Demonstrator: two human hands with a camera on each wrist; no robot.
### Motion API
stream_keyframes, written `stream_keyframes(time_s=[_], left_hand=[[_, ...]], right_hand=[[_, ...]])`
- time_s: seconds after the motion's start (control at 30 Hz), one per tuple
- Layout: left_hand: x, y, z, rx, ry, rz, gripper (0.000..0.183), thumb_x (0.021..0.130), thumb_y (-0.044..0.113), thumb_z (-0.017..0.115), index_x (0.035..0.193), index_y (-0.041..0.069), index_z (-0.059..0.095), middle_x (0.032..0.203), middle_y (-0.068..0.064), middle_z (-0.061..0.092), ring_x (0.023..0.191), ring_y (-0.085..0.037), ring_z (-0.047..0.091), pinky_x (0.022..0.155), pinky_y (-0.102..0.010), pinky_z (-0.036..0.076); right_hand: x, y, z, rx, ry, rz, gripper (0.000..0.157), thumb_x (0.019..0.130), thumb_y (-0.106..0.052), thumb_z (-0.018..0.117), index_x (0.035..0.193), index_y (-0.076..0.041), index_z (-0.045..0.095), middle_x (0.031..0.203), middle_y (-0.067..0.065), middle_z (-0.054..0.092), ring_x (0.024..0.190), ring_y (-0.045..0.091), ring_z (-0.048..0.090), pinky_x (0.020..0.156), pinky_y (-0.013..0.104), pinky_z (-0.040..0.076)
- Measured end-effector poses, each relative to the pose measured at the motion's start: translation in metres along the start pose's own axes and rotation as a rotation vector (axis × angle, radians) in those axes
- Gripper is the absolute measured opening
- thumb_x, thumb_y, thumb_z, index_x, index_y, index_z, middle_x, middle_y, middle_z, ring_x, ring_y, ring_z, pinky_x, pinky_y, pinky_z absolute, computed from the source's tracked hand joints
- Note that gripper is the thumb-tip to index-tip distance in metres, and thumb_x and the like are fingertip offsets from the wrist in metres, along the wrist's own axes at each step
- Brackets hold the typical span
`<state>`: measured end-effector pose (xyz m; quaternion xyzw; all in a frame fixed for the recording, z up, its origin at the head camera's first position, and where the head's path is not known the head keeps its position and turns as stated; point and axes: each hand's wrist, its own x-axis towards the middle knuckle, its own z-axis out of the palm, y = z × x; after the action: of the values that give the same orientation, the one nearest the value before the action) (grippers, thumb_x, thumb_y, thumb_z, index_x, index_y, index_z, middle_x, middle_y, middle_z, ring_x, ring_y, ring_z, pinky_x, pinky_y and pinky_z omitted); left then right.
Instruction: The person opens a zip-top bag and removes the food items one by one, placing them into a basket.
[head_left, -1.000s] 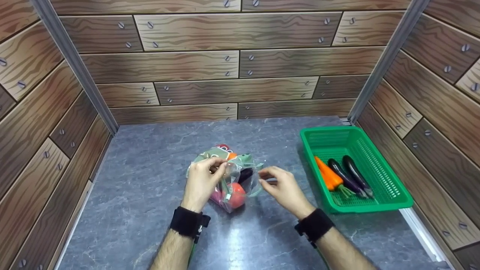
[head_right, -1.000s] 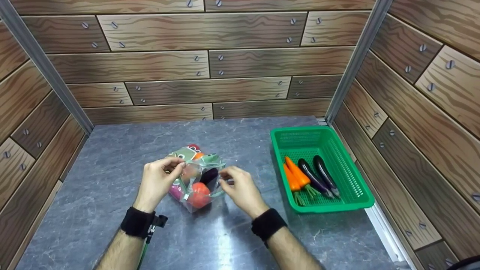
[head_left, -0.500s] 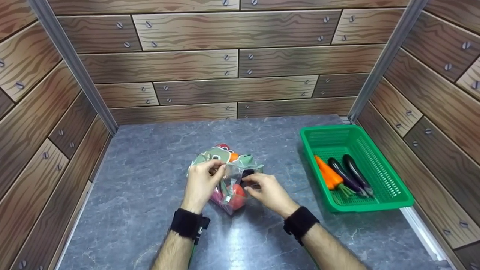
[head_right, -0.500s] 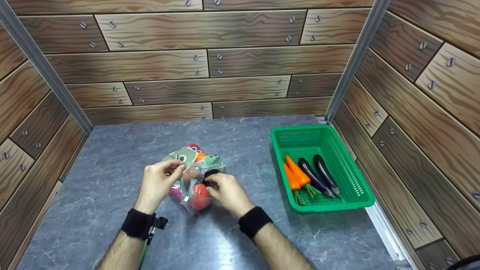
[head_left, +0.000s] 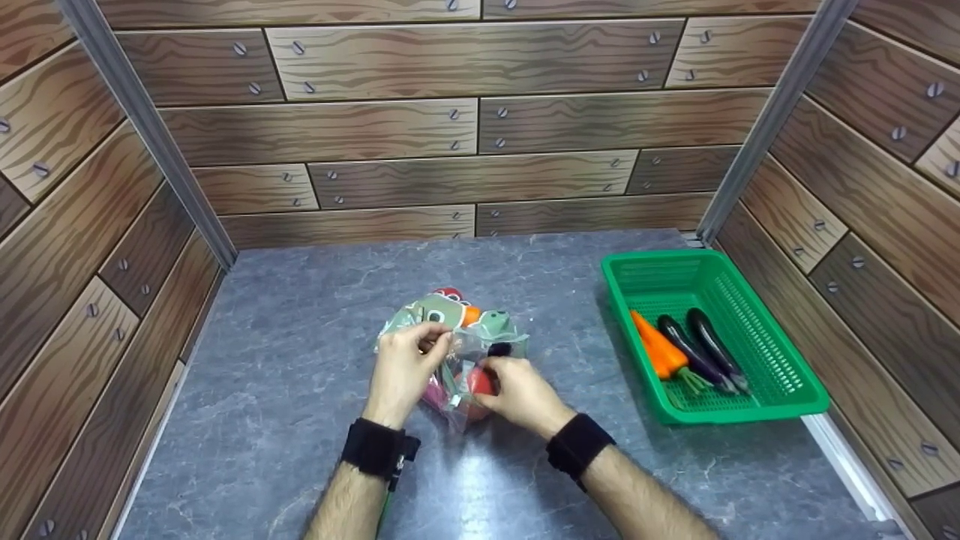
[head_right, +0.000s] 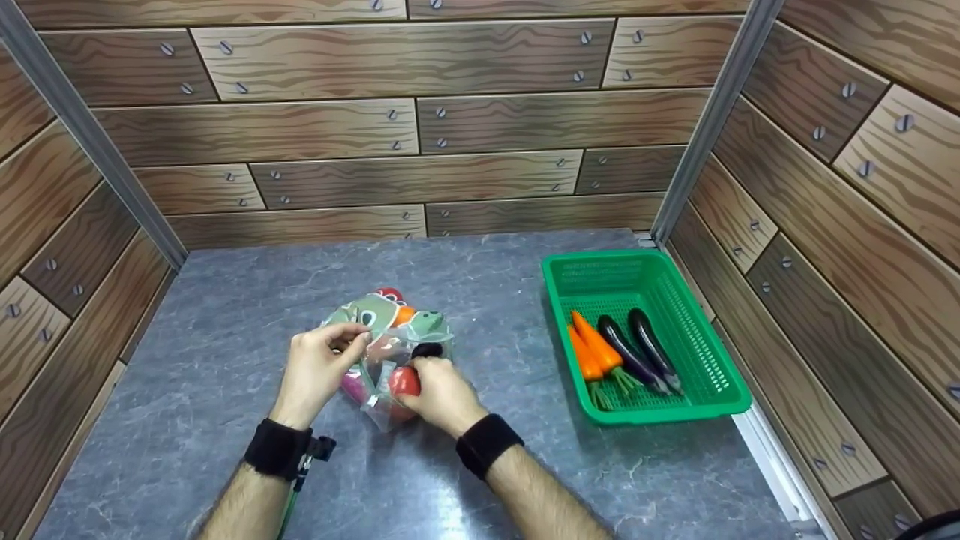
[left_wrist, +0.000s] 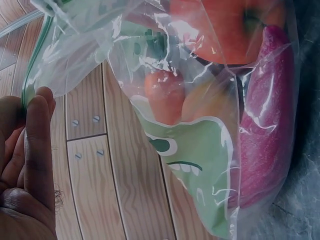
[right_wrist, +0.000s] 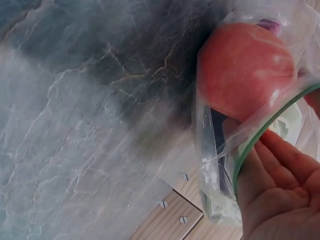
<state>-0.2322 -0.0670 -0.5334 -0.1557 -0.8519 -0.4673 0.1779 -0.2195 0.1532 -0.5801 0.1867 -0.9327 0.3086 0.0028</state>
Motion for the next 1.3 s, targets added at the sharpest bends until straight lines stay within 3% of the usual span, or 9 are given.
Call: stream_keyframes(time_s=[0.33,0.73,1.07,1.3], left_hand=[[-0.003,-0.002,0.001,-0.007,-0.03,-0.034,0.01,0.106,0.009,0.085,0.115,0.006,0.09,0.1,-0.01,0.091,0.082,-0.016,0.082,0.073,-0.024,0.069],[-0.003,-0.002,0.001,0.002,-0.035,-0.032,0.01,0.107,0.009,0.084,0.114,0.006,0.09,0.101,-0.01,0.091,0.083,-0.016,0.083,0.074,-0.025,0.07],[-0.002,-0.002,0.0,0.0,-0.018,-0.017,0.008,0.106,0.008,0.085,0.112,0.006,0.09,0.099,-0.01,0.09,0.081,-0.016,0.082,0.071,-0.022,0.067],[-0.001,-0.002,-0.001,0.001,-0.016,-0.024,0.008,0.106,0.007,0.085,0.112,0.006,0.09,0.098,-0.009,0.09,0.081,-0.015,0.08,0.071,-0.022,0.067]], right_hand=[[-0.002,0.004,0.01,-0.056,0.001,0.006,0.045,0.09,-0.017,0.098,0.127,0.002,0.078,0.115,0.019,0.086,0.099,0.034,0.085,0.089,0.051,0.075],[-0.006,0.005,0.005,-0.037,0.006,0.006,0.046,0.088,-0.017,0.096,0.126,0.001,0.077,0.112,0.016,0.085,0.095,0.029,0.083,0.085,0.046,0.074],[-0.01,0.0,-0.014,0.048,0.012,0.059,0.068,0.091,-0.023,0.098,0.148,0.005,0.072,0.13,0.024,0.084,0.108,0.034,0.086,0.09,0.046,0.076],[-0.015,-0.001,-0.026,0.086,0.028,0.063,0.071,0.091,-0.021,0.098,0.152,0.004,0.071,0.135,0.025,0.084,0.114,0.035,0.086,0.096,0.049,0.076]])
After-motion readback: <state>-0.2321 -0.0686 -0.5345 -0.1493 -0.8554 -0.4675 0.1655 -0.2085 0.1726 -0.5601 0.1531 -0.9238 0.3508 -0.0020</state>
